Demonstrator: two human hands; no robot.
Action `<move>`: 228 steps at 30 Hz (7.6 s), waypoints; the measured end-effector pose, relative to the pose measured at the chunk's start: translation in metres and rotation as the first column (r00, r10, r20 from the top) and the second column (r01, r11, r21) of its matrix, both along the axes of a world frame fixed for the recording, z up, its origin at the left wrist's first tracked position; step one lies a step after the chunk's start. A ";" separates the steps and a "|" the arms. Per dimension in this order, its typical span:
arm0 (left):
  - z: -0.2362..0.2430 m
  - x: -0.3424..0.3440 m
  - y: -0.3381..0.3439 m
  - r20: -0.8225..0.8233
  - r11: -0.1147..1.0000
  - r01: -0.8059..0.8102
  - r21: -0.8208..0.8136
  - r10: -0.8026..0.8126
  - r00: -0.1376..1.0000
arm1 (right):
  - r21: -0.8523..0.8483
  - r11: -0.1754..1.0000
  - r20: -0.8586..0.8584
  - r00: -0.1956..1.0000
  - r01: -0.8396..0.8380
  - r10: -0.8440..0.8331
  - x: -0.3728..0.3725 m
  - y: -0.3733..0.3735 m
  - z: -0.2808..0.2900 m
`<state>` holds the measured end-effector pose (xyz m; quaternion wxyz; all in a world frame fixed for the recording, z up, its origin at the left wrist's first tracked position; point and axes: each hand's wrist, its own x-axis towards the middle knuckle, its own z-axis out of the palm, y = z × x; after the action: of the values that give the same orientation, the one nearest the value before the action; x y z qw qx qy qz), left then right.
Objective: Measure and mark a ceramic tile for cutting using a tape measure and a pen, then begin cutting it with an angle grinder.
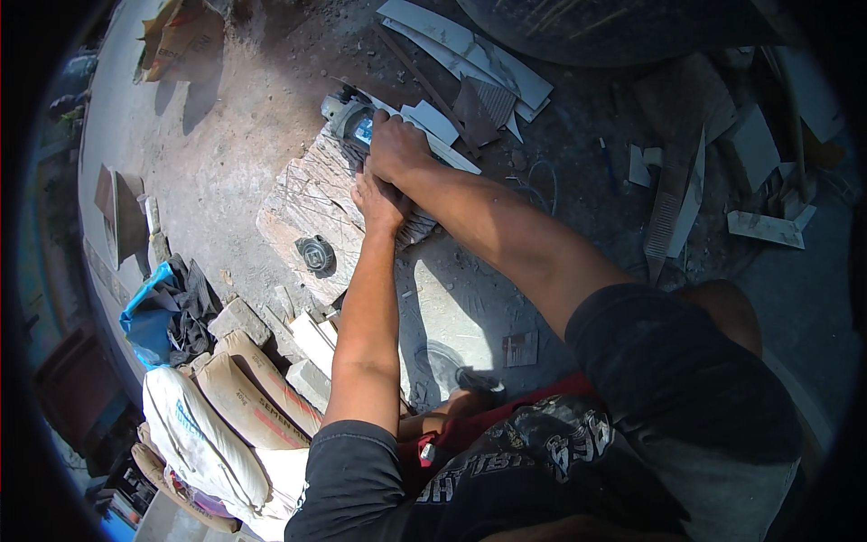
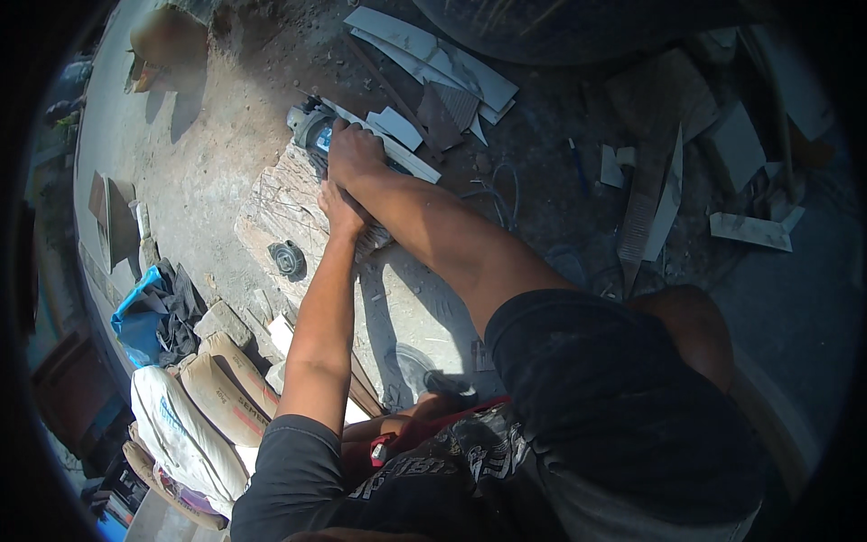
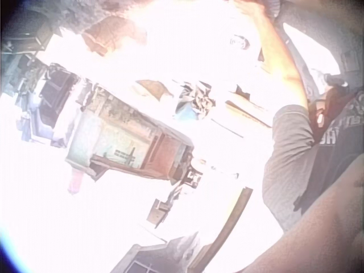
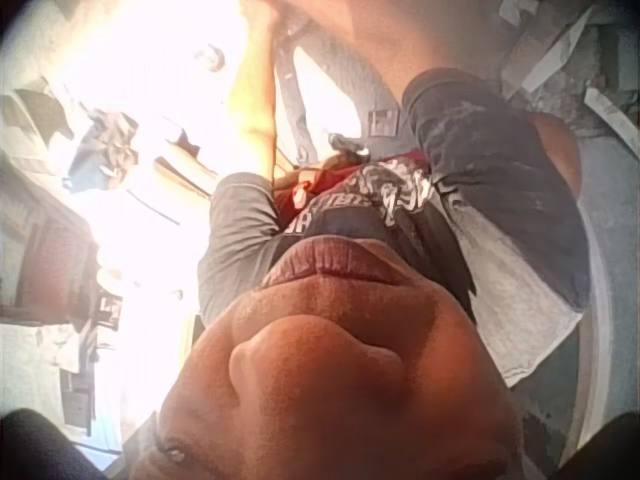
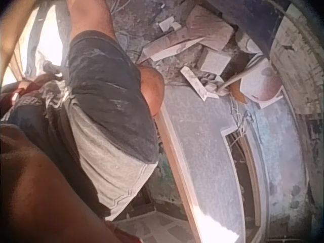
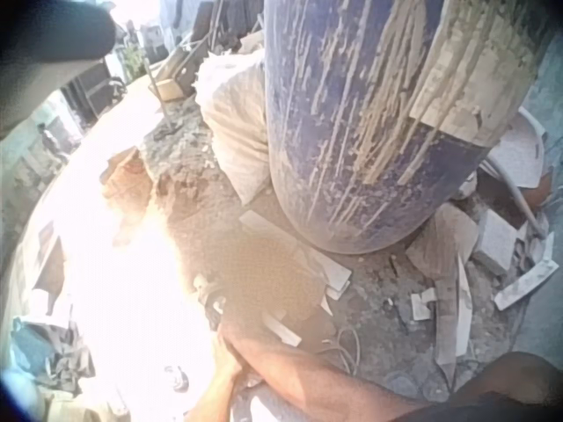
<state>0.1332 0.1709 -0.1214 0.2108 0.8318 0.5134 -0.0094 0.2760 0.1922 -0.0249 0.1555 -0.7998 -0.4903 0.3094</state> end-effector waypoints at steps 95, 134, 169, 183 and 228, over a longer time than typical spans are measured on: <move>-0.014 -0.007 0.002 -0.015 0.997 0.066 0.046 -0.066 0.998 | 0.020 1.000 0.015 1.000 0.023 -0.023 0.003 -0.021 -0.005; -0.008 -0.006 0.002 -0.063 0.993 0.107 0.059 -0.103 0.993 | -0.041 0.999 -0.022 1.000 0.014 -0.015 0.006 -0.037 -0.002; -0.012 -0.002 0.001 0.085 0.999 0.009 0.049 -0.014 0.996 | -0.075 0.997 -0.012 1.000 0.010 -0.011 0.008 -0.050 0.002; -0.004 0.000 -0.001 0.026 0.999 0.013 0.046 -0.014 1.000 | -0.055 0.998 -0.018 1.000 0.011 -0.012 0.008 -0.054 -0.001; 0.003 0.004 0.009 0.206 0.987 -0.103 0.126 0.076 0.976 | -0.091 0.996 -0.027 1.000 0.003 -0.006 0.010 -0.055 0.004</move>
<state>0.1367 0.1796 -0.1185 0.2045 0.8170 0.5259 0.1190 0.2859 0.1369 -0.0210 0.1264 -0.8029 -0.4719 0.3417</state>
